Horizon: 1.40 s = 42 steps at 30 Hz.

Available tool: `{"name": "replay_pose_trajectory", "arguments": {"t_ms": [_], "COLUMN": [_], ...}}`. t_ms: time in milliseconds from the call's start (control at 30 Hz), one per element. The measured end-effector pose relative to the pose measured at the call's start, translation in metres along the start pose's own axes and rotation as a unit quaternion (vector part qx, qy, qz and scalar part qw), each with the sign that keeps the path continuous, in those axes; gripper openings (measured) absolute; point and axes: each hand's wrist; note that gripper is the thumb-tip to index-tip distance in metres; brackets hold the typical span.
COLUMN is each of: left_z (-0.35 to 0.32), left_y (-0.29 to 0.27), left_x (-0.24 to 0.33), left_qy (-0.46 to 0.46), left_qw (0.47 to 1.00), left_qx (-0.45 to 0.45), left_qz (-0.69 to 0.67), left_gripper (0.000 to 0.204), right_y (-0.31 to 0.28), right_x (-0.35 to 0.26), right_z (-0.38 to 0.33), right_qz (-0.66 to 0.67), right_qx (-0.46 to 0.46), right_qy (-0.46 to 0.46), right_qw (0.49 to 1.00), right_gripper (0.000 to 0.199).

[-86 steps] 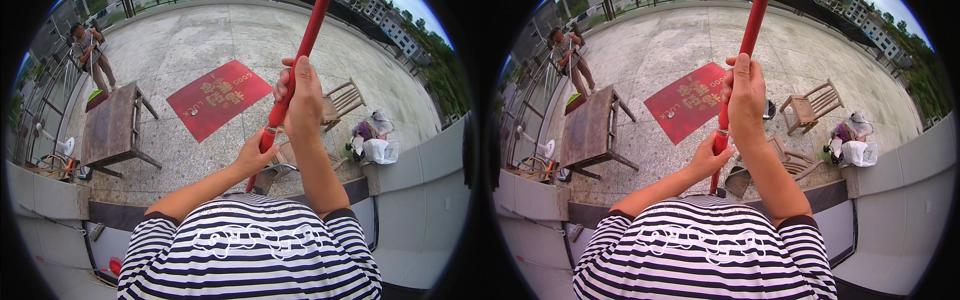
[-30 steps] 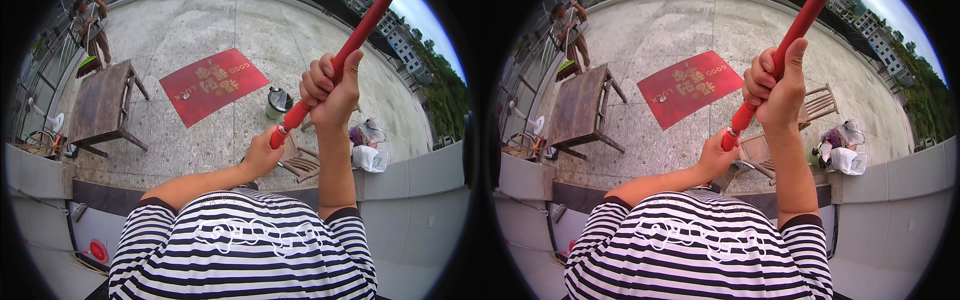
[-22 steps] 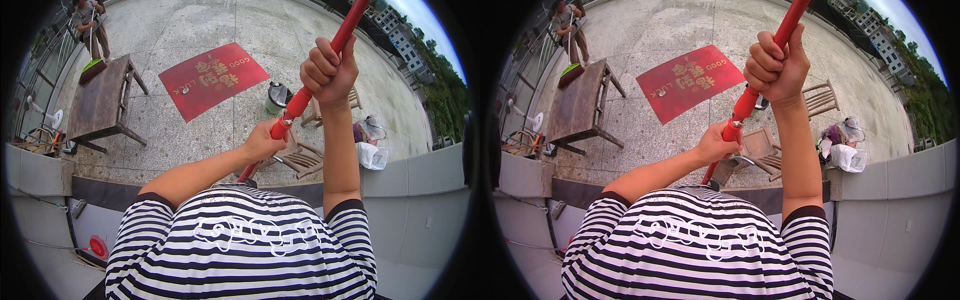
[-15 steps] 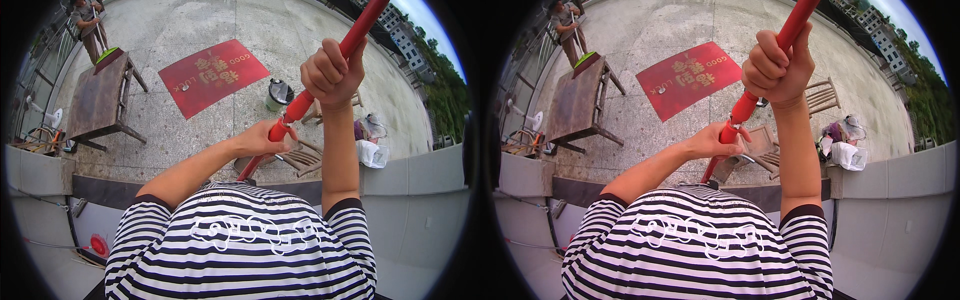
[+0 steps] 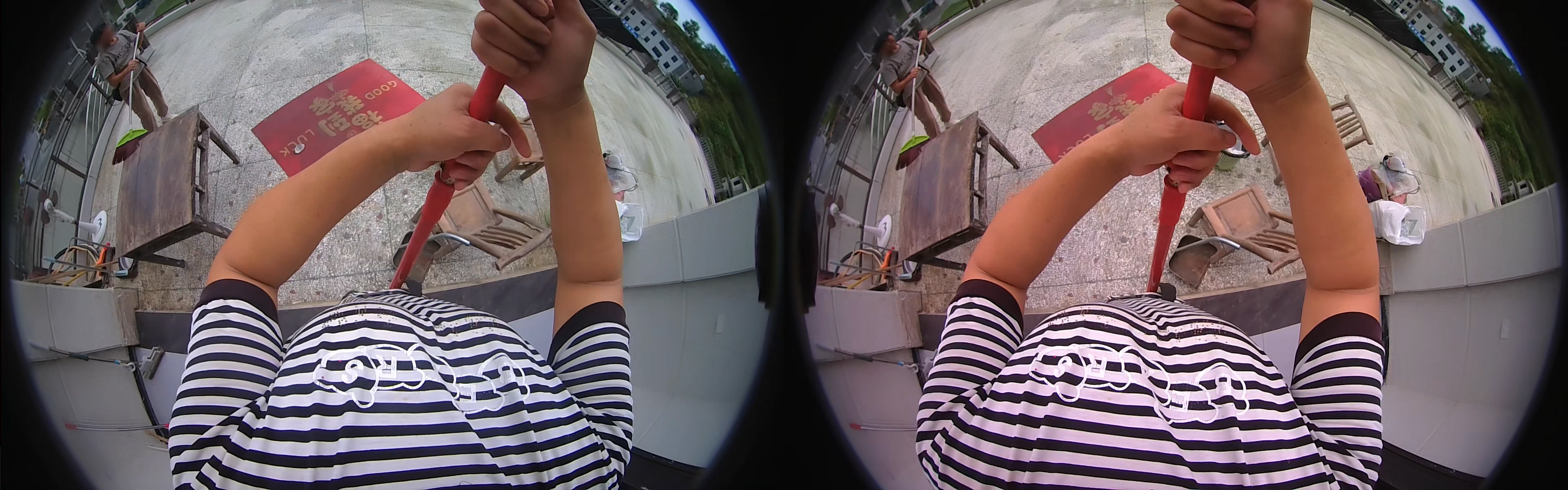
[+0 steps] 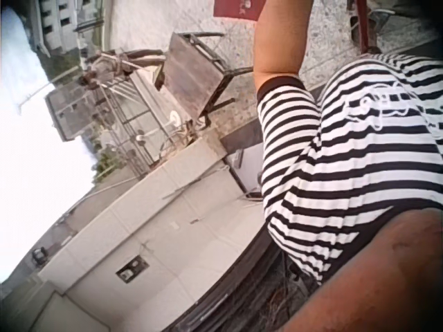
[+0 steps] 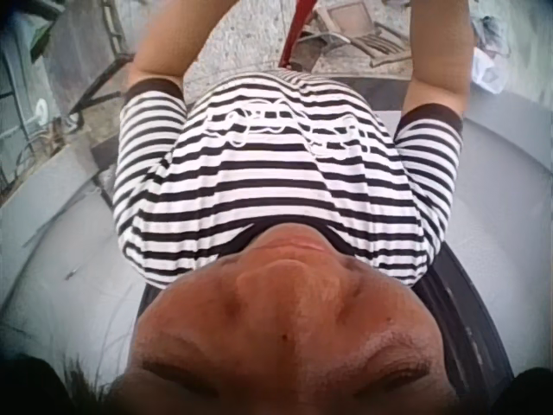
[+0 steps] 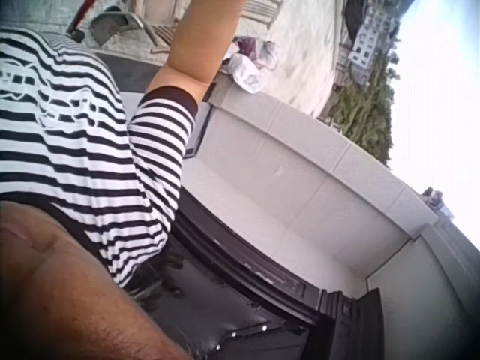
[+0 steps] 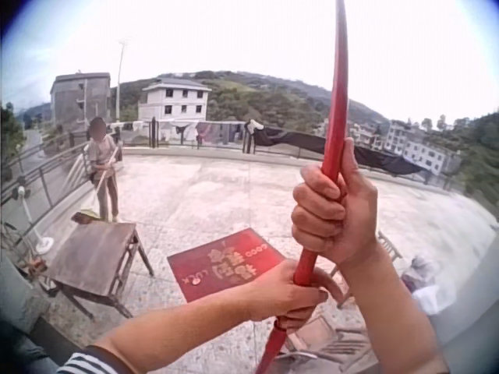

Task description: The person carries a metal basin with a black bag, places it on a cluttered surface, then picks up a red broom handle and walks to a rooftop terrace. They assemble the broom by connecting two red handle sections and attaching a red feather duster head, while another person sweeps nearby.

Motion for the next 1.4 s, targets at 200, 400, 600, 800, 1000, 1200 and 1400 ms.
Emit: {"name": "replay_pose_trajectory", "arguments": {"t_ms": [200, 400, 600, 800, 1000, 1200, 1400], "left_z": [0.002, 0.011, 0.014, -0.012, -0.017, -0.021, -0.013], "left_y": [0.023, -0.029, -0.058, -0.033, -0.019, -0.022, -0.065], "left_x": [0.003, -0.003, -0.006, 0.005, 0.019, 0.017, 0.009], "left_qy": [0.046, 0.084, 0.107, 0.085, 0.043, 0.058, 0.105], "left_qw": [0.987, 0.956, 0.909, 0.989, 0.985, 0.990, 0.926], "left_qx": [0.130, -0.267, -0.354, -0.061, 0.167, 0.129, -0.323], "left_qz": [0.084, -0.091, -0.192, -0.102, -0.014, -0.003, -0.168], "left_gripper": [0.015, 0.026, 0.041, 0.023, 0.013, 0.013, 0.016], "right_y": [-0.001, 0.005, -0.015, 0.016, 0.019, 0.009, -0.005], "right_x": [-0.007, 0.023, 0.175, 0.213, 0.233, 0.219, 0.212], "right_z": [0.001, -0.032, -0.126, -0.099, -0.083, -0.089, -0.089], "right_qz": [0.004, -0.283, -0.203, -0.096, -0.289, -0.094, 0.027], "right_qx": [-0.051, 0.141, 0.151, 0.374, 0.500, 0.398, 0.243], "right_qy": [-0.012, -0.096, 0.144, 0.071, 0.011, 0.095, 0.138], "right_qw": [0.999, 0.944, 0.957, 0.920, 0.816, 0.907, 0.960], "right_gripper": [0.054, 0.080, 0.076, 0.033, 0.034, 0.027, 0.023]}}
Point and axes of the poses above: each hand's wrist, its own z-axis towards the middle knuckle, its own y-axis out of the palm, x = y × z, and after that the axes turned 1 degree about -x, right-handed
